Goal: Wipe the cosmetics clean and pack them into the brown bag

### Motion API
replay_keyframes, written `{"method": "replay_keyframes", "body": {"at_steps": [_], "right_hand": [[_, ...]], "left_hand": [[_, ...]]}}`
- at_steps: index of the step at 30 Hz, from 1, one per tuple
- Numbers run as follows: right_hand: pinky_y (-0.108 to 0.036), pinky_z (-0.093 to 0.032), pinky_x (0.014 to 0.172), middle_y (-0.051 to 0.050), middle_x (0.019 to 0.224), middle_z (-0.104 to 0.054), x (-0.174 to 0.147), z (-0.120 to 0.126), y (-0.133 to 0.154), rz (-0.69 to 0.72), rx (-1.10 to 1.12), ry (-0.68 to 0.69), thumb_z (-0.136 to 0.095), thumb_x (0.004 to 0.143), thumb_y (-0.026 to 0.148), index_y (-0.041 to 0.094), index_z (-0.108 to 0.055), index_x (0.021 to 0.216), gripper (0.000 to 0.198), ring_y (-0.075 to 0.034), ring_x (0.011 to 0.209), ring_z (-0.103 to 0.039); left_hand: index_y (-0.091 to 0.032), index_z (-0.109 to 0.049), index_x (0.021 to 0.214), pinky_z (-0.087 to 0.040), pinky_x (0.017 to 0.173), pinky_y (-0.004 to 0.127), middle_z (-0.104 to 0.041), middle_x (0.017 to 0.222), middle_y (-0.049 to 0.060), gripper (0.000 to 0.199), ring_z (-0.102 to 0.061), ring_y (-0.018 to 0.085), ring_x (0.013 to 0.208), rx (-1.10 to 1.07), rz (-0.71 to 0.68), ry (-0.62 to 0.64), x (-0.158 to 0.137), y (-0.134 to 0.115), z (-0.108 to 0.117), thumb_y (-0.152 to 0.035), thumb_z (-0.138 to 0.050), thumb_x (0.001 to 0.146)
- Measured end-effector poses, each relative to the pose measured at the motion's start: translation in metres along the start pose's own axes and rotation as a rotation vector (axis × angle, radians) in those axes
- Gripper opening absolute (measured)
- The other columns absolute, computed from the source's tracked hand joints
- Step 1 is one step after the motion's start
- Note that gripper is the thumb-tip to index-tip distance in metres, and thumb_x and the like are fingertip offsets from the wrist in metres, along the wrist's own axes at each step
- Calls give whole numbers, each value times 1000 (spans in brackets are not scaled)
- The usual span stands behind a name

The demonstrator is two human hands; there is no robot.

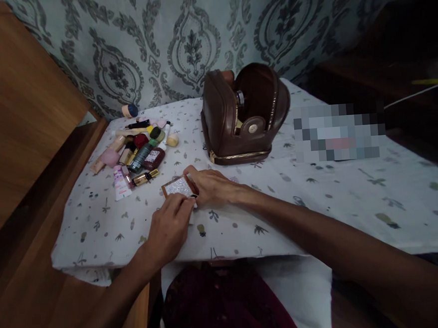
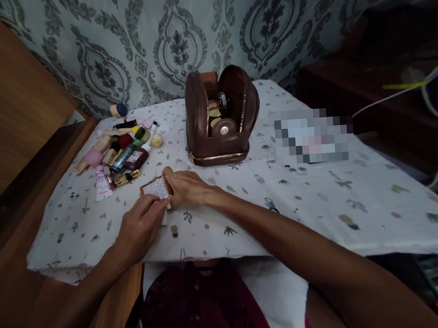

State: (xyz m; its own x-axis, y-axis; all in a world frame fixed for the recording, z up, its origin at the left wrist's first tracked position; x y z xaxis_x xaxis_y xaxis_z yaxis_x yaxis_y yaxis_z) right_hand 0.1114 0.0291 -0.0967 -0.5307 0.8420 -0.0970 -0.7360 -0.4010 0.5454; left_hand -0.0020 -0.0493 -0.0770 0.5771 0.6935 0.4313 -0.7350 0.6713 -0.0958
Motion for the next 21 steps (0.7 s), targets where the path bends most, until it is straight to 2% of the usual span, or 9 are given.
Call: {"method": "replay_keyframes", "body": {"at_steps": [6,10,17,21], "right_hand": [[-31,-33,61,-7,90,-66,3,-3,-2,66,-29,-26,-66,72,34,18,-46,117,52,-24,78,-61],[-31,-33,61,-6,88,-65,2,-1,-1,34,-19,-27,-67,71,32,19,-46,117,52,-23,77,-60],[-31,-34,60,-2,79,-61,0,3,3,8,40,-13,-76,66,47,22,-47,104,54,-22,73,-57],[-32,-34,59,-2,79,-62,0,2,2,1,36,0,-75,67,44,22,-48,105,52,-22,71,-57]], "left_hand": [[-20,-61,107,-50,77,32,-61,97,7,24,-58,21,92,37,17,44,21,6,-8,-18,-38,100],[-21,-62,104,-49,76,31,-60,96,6,25,-57,21,93,60,78,21,26,19,-11,-22,-37,102],[-19,-62,103,-47,79,34,-59,94,7,22,-56,23,92,20,194,-68,16,51,-5,-24,-41,100],[-19,-62,103,-46,78,34,-59,93,6,20,-55,22,90,50,154,-82,16,42,-4,-24,-42,100]]}}
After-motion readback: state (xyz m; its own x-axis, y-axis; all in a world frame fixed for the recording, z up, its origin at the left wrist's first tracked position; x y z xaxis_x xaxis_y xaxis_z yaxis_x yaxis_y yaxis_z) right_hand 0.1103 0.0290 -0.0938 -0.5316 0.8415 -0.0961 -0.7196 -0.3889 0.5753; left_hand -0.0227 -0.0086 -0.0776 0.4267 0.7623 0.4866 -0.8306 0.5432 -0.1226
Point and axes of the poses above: each hand's wrist, its own x-axis towards the middle knuckle, its own z-axis out of the back of the hand, y = z × x, the point moved 6 cm from there along x, towards the middle knuckle
